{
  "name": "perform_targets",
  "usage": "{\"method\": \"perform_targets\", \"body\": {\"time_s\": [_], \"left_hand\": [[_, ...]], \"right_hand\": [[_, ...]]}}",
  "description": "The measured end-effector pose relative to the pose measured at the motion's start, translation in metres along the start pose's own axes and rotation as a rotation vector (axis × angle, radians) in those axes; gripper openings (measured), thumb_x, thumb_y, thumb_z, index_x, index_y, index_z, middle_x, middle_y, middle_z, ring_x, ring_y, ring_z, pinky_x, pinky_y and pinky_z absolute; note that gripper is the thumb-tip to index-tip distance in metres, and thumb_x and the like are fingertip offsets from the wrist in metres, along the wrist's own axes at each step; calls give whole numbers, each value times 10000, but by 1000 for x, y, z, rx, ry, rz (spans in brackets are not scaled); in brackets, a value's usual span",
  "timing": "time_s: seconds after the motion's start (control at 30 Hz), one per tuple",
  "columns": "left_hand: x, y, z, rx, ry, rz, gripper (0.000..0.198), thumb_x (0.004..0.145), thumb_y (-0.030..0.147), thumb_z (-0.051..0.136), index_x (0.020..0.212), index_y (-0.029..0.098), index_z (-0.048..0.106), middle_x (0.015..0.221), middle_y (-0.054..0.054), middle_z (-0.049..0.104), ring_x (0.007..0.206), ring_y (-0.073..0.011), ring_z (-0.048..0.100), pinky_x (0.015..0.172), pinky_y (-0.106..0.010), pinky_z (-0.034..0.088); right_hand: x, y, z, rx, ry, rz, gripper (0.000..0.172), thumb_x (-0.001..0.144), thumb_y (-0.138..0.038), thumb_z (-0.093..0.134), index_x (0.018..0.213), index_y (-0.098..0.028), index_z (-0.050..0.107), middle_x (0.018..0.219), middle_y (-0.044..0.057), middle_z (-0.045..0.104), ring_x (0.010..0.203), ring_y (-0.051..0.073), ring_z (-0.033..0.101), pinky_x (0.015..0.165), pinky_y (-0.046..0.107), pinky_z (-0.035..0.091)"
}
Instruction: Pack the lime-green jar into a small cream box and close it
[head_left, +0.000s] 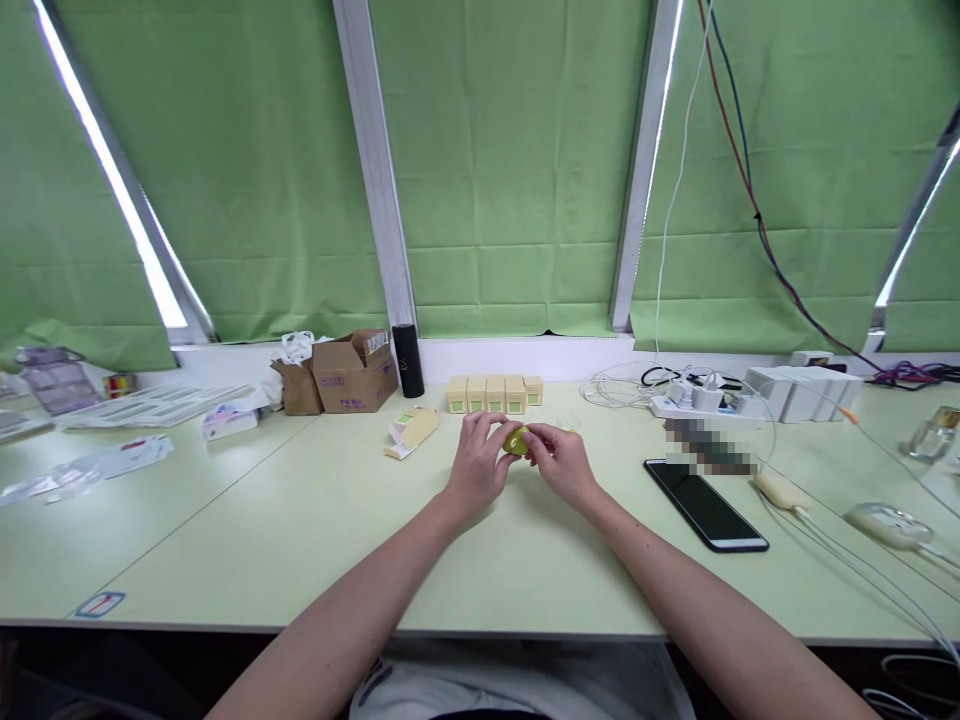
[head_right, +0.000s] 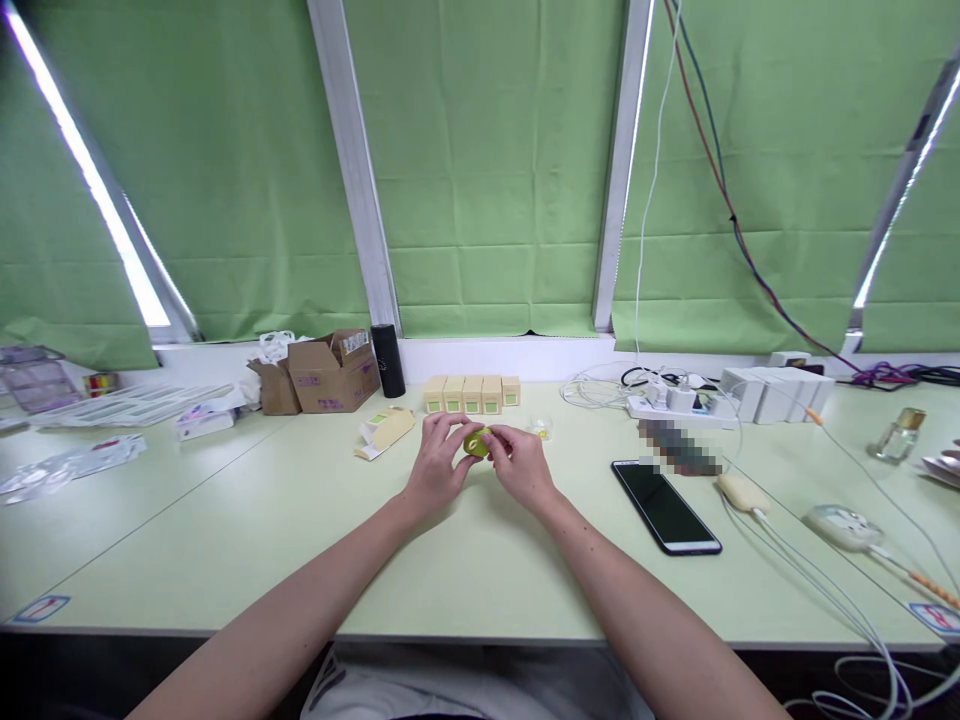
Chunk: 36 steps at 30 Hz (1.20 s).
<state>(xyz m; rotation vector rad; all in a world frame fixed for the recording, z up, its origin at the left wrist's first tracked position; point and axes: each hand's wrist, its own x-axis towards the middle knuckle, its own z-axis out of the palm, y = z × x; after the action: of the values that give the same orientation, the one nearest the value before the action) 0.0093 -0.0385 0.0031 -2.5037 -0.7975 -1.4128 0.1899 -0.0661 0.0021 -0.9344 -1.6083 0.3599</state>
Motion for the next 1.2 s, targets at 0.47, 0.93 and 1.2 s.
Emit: {"method": "perform_targets", "body": {"time_s": [0.47,0.93,1.2], "left_hand": [[2,-14,3,-297,109,-427,420,789,194,807,1185,273,691,1188,-68,686,1193,-273,557,978,-436,487],[1,-34,10,-708,114,-636,518,677,218,848,1158,191,658,1212,-107,738,1073,-237,702,868,-360,525],[0,-31,8,-780,98,-666,511,651,186,848,1129,202,668,1237,-103,733,1152,-260,688,876,-341,498]], "right_hand": [[14,50,-20,-580,175,50,125,925,-251,602,965,-255,720,870,33,761,831,228,665,650,328,474],[43,73,8,-977,-86,-45,221,871,-143,667,1070,-198,747,1134,174,695,1137,322,514,937,468,421],[38,67,16,-973,-106,22,242,876,-108,567,980,-178,774,1151,192,669,1166,324,461,985,473,361]]}}
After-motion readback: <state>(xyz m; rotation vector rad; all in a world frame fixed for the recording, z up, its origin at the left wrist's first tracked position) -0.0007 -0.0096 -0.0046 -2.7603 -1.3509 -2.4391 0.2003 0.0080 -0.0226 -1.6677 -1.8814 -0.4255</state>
